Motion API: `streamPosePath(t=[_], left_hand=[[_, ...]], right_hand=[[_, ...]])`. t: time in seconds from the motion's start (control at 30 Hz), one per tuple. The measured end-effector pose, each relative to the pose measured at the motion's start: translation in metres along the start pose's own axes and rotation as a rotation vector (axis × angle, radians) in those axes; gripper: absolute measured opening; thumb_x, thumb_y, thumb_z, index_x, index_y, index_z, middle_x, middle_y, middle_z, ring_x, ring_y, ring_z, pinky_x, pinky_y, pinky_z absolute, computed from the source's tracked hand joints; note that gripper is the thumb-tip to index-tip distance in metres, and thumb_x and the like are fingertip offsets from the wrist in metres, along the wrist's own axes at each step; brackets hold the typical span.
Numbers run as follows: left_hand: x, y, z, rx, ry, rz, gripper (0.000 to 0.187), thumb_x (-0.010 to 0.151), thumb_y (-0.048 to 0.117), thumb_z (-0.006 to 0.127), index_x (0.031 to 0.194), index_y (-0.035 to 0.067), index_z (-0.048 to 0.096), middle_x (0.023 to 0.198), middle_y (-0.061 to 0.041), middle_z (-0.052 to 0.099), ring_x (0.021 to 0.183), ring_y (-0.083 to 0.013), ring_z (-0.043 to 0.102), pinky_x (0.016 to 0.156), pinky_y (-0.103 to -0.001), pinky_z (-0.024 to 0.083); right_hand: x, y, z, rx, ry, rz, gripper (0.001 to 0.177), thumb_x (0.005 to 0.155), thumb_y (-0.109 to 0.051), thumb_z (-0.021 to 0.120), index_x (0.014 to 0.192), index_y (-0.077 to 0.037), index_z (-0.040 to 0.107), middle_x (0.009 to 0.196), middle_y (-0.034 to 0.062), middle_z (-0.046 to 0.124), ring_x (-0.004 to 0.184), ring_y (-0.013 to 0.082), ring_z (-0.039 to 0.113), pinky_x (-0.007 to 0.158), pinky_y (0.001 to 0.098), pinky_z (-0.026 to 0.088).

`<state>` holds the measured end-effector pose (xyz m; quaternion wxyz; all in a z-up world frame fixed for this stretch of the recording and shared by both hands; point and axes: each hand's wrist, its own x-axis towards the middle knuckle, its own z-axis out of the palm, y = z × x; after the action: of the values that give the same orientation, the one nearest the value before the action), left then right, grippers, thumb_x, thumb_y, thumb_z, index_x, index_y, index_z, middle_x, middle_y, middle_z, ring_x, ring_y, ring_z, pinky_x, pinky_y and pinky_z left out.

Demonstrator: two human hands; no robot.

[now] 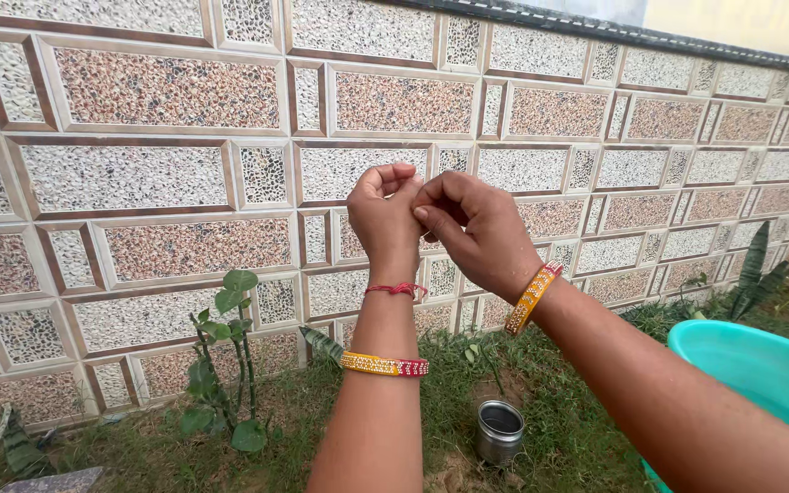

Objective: The person removes weeds and dry grass from around the base of a small green plant in a garden patch by hand. They place the uprooted grass aside and pat the soil around the plant to finish.

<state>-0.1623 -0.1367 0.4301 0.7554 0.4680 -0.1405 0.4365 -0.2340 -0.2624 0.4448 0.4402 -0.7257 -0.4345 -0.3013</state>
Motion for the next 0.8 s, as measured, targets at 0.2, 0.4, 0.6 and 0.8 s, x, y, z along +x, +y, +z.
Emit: streamPosePath(t=[0.2, 0.4, 0.6, 0.8], left_hand=[[0.013, 0.017, -0.002, -0.711, -0.213, -0.465, 0.024, 0.090, 0.019, 0.072, 0.111, 0.012, 0.062, 0.087, -0.003, 0.067, 0.069, -0.0152, 0.062, 0.051, -0.031, 0.046], [0.003, 0.077, -0.019, -0.957, -0.330, -0.444, 0.066, 0.093, 0.066, 0.055, 0.118, 0.005, 0.061, 0.110, -0.012, 0.069, 0.089, -0.0234, 0.069, 0.071, -0.036, 0.058], [-0.023, 0.111, -0.029, -0.983, -0.469, -0.382, 0.097, 0.089, 0.084, 0.047, 0.133, -0.002, 0.057, 0.126, -0.021, 0.064, 0.102, -0.0260, 0.066, 0.093, -0.038, 0.056], [-0.031, 0.150, -0.052, -0.778, -0.497, -0.288, 0.111, 0.083, 0.092, 0.034, 0.137, -0.002, 0.056, 0.130, -0.022, 0.061, 0.121, -0.0301, 0.061, 0.111, -0.043, 0.048]], right_hand=[[0.028, -0.022, -0.026, 0.390, -0.288, -0.004, 0.008, 0.101, -0.006, 0.061, 0.103, 0.001, 0.063, 0.094, 0.0056, 0.074, 0.088, 0.0108, 0.073, 0.083, 0.0287, 0.062], [0.035, -0.051, -0.020, 0.073, -0.258, 0.003, 0.011, 0.092, -0.006, 0.072, 0.101, 0.000, 0.072, 0.092, 0.0037, 0.074, 0.083, 0.0088, 0.068, 0.076, 0.0288, 0.061], [0.033, -0.076, -0.011, -0.189, -0.232, -0.177, 0.030, 0.082, -0.009, 0.082, 0.111, -0.008, 0.075, 0.086, 0.0076, 0.072, 0.077, 0.0111, 0.067, 0.071, 0.0285, 0.058], [0.040, -0.091, 0.009, -0.280, -0.109, -0.495, 0.012, 0.080, -0.013, 0.084, 0.089, -0.009, 0.077, 0.082, 0.0055, 0.076, 0.071, 0.0169, 0.073, 0.066, 0.0313, 0.059]])
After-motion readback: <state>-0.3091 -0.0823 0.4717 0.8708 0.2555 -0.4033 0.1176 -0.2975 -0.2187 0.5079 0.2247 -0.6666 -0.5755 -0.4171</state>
